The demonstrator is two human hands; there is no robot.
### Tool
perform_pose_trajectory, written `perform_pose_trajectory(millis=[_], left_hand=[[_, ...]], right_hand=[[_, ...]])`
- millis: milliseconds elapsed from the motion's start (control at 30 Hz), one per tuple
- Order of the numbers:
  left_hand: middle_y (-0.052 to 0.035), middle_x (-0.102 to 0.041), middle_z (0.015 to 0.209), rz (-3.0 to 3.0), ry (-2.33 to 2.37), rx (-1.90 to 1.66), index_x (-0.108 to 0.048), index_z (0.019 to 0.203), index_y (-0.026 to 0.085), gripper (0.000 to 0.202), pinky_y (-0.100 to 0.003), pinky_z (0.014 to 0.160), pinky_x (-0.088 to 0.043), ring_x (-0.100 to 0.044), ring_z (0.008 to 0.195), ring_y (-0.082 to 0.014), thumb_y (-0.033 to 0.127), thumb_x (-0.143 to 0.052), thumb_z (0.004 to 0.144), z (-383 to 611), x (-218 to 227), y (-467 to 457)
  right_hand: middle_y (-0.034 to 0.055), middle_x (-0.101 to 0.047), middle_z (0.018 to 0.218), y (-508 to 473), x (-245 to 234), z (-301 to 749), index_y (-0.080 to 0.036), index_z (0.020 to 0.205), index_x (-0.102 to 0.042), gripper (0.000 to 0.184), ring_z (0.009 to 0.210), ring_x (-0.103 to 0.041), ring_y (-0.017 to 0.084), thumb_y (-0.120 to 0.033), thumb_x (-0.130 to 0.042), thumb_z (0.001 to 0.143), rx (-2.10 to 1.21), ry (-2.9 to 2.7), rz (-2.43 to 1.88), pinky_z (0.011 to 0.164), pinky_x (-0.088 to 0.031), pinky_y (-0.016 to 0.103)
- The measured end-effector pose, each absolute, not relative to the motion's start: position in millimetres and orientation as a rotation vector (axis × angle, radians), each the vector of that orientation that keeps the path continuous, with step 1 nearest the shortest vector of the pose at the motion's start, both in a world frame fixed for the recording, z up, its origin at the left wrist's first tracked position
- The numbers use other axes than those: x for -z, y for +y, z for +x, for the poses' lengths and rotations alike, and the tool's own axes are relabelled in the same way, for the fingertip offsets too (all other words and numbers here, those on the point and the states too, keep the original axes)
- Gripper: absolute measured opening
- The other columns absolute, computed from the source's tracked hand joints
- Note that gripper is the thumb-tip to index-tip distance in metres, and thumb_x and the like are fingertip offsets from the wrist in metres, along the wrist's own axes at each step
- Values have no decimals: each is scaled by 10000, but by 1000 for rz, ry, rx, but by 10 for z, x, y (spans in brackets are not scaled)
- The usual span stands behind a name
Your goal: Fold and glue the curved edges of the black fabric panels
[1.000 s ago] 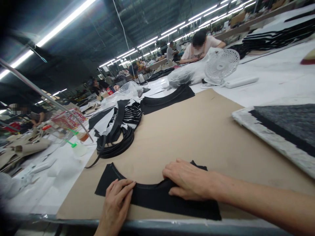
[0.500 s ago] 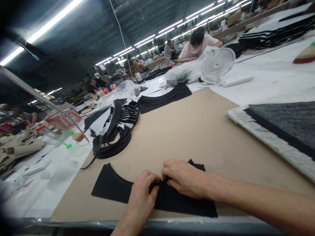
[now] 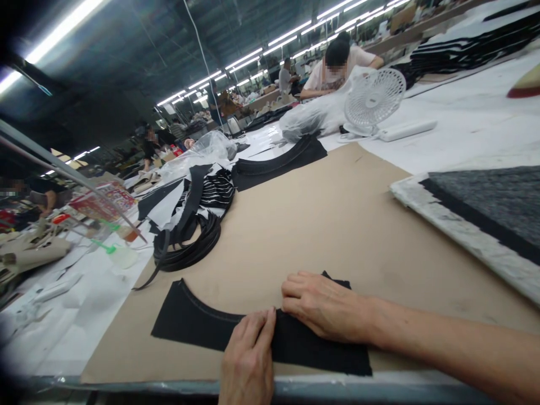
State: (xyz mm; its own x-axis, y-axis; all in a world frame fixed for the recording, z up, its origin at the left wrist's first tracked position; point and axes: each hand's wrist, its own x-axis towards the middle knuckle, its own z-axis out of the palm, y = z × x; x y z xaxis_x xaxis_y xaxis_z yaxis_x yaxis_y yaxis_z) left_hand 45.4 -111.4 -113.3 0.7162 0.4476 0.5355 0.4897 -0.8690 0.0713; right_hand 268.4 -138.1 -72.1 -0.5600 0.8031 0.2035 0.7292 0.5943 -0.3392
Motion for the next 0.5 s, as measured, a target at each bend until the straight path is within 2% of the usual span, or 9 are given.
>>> perform_pose_trajectory(millis=[100, 233, 400, 500], left_hand=[[-99, -671, 1138, -2815, -788, 821, -572, 1303, 123, 477, -327, 911, -510, -604, 1049, -222, 45, -396, 867, 409, 1180, -1121], [-94, -657, 1159, -2883, -782, 711, -498, 1400, 174, 556, -340, 922, -506, -600, 1048, -222, 58, -425, 861, 391, 1198, -1099], [-86, -655, 1109, -2844, -780, 713, -534, 1368, 201, 561, -379, 939, -494, -598, 1027, -223, 41, -455, 837, 433, 1213, -1120], [-89, -644, 1162, -2768, -837, 731, -564, 1335, 229, 565, -392, 957, -473, -581, 1074, -237, 19, -459, 822, 454, 1233, -1158]], right_hand=[[53, -571, 853, -1385, 720, 2733, -174, 806, -561, 217, 779, -472, 183, -96, -423, 956, -285, -2499, -1229, 710, -338, 328], [46, -570, 854, -1374, 712, 2793, -179, 816, -553, 202, 779, -461, 179, -98, -428, 952, -293, -2493, -1204, 725, -336, 326], [39, -570, 844, -1380, 715, 2845, -186, 816, -556, 183, 769, -458, 176, -100, -447, 936, -261, -2503, -1201, 730, -337, 331], [33, -569, 837, -1394, 708, 2884, -191, 810, -549, 176, 765, -458, 173, -107, -455, 934, -237, -2525, -1202, 723, -335, 330]])
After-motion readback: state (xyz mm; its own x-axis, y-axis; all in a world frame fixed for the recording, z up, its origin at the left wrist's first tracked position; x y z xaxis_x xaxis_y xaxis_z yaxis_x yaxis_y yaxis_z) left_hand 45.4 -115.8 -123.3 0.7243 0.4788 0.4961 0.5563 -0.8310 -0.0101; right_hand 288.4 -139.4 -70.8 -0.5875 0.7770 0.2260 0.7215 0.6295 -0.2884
